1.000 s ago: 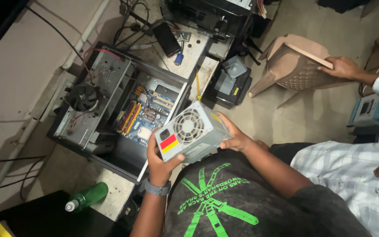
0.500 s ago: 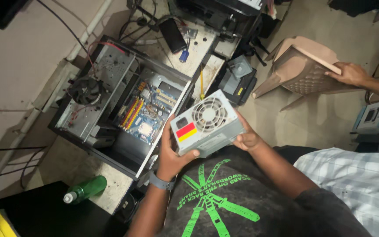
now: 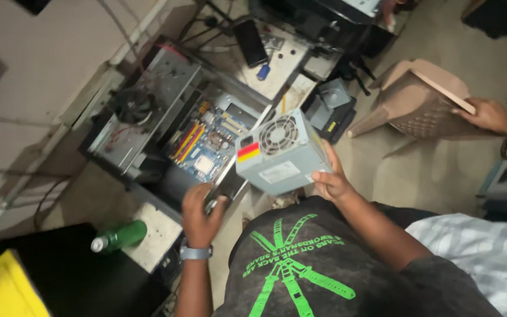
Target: The person removes the power supply unit from a desktop computer case using a screwdriver, then removes the CPU from the motherboard, inspects it, and reinstalls it. The person uses a screwdriver to secure the CPU cooler back onto the motherboard.
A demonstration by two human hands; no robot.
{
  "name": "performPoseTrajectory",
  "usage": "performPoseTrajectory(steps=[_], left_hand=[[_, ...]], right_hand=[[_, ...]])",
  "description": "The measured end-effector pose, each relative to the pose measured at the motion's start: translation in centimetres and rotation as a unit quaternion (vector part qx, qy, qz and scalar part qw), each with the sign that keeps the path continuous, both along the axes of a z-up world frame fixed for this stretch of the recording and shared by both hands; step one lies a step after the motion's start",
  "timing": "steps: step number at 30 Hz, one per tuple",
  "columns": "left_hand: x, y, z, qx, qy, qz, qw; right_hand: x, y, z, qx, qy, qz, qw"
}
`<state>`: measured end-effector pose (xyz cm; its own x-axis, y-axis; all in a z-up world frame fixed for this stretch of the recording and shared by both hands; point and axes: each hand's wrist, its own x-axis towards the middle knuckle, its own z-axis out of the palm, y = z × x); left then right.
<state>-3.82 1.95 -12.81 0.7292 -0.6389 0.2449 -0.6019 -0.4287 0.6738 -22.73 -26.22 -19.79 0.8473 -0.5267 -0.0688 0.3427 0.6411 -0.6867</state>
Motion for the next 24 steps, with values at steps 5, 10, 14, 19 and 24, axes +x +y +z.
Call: performPoseTrajectory(steps=[5,10,14,19,24], left_hand=[[0.7,3.4,-2.2,-0.036,-0.04,0.159,0.986],[0.5,2.8,-3.0,-0.004,-0.017,0.212,0.977],[0.3,2.6,-2.7,0.019,-0.061,0.166,0.984],[0.5,2.7,-2.8,0.055,-0.056,0.166,0.983],[0.2,2.6,-3.1,0.069,-0.06,0.187,0.978]], right_hand=[[2.4,-0.8,0.4,-0.08,0.054,-0.035,0.995],[3.7,-1.4,0.8,-0.146,0.084,-0.052,0.984],[4.1,-2.8,1.4,-0.209,0.1,-0.088,0.969],[3.6,-7.2,1.6,-0.289,0.186,-0.183,0.921],[3.6,-12.4,1.5,-0.301,0.179,-0.249,0.903]])
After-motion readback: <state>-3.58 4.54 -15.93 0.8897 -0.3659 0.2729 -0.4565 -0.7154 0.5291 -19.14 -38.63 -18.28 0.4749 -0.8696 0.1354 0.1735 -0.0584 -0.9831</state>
